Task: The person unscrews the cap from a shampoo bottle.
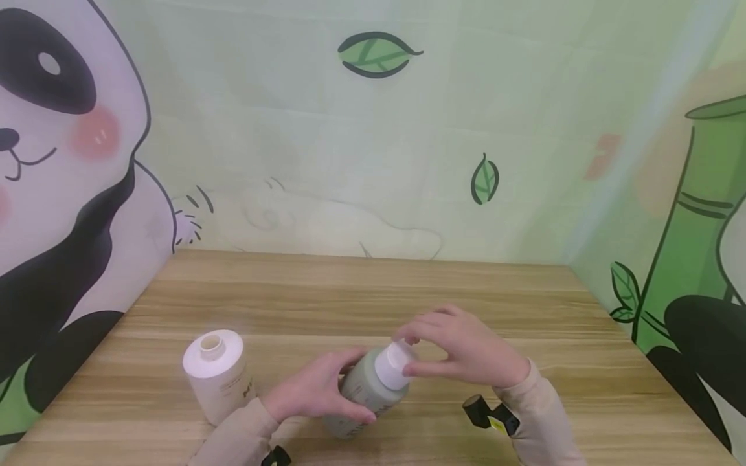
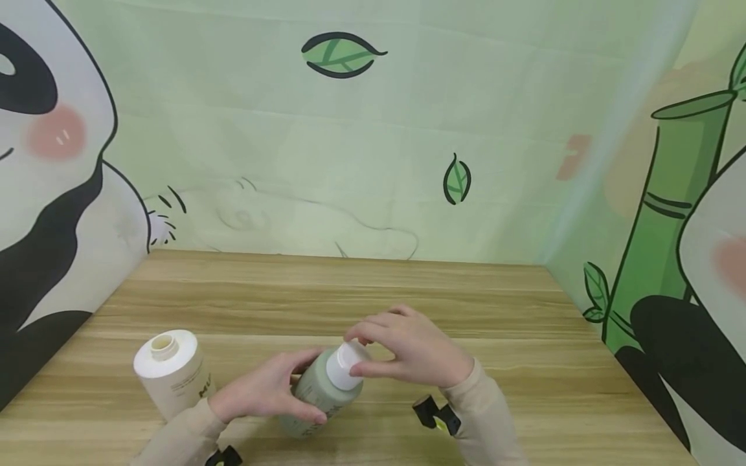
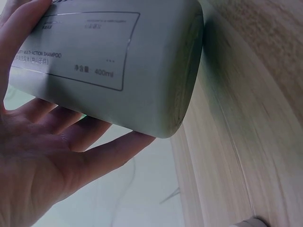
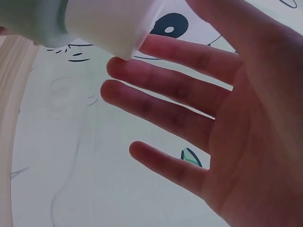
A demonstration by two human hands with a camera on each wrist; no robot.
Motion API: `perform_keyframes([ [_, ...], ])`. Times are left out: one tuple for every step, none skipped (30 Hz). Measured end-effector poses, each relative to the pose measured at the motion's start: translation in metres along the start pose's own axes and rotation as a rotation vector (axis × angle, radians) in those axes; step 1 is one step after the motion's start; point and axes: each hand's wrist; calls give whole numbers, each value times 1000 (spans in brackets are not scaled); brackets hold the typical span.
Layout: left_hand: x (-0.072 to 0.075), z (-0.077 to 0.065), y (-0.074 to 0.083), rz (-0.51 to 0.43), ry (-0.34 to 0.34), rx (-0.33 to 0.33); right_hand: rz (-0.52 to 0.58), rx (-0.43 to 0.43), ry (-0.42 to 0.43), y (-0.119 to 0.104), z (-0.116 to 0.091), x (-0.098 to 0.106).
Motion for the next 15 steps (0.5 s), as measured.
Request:
perform_keyframes([
  [0,0,0,2,1,1,1,0,0,0,0,0],
  [0,0,0,3,1,1,4,-1,-2,0,0,0],
  [0,0,0,2,1,2,10,-3,-7,-1,0,1],
  [0,0,0,2,1,1,17,-3,-14,-1,0,1],
  [0,0,0,-1,1,0,23,1,-24,-1,1,1],
  [1,0,0,-4,1,-1,29,6,-38,-2,1,1],
  [1,0,0,-6,1,-3,38,9,-52,-3,1,2],
  [1,0,0,-9,1,-5,46,15,-67,-3,1,2],
  [1,0,0,-12,1,-7,56,20,-83,-3,1,2],
  [1,0,0,-14,1,-10,64,26,-97,-4,1,3],
  [1,0,0,-15,2,-11,68,33,-108,-4,0,3],
  [1,0,0,-18,2,-13,76,36,-121,-5,0,3],
  [1,0,-1,-20,3,-15,86,36,-131,-5,0,3],
  [0,0,-1,-23,2,-14,98,33,-140,-5,-1,2],
  [0,0,-1,-25,1,-15,112,27,-149,-5,-1,2],
])
Point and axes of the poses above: each hand's wrist, its own z-axis towards the middle knuckle, its own x-axis out of the back of the hand, y = z × x, and after that the axes turned 8 degrees about z, right-handed
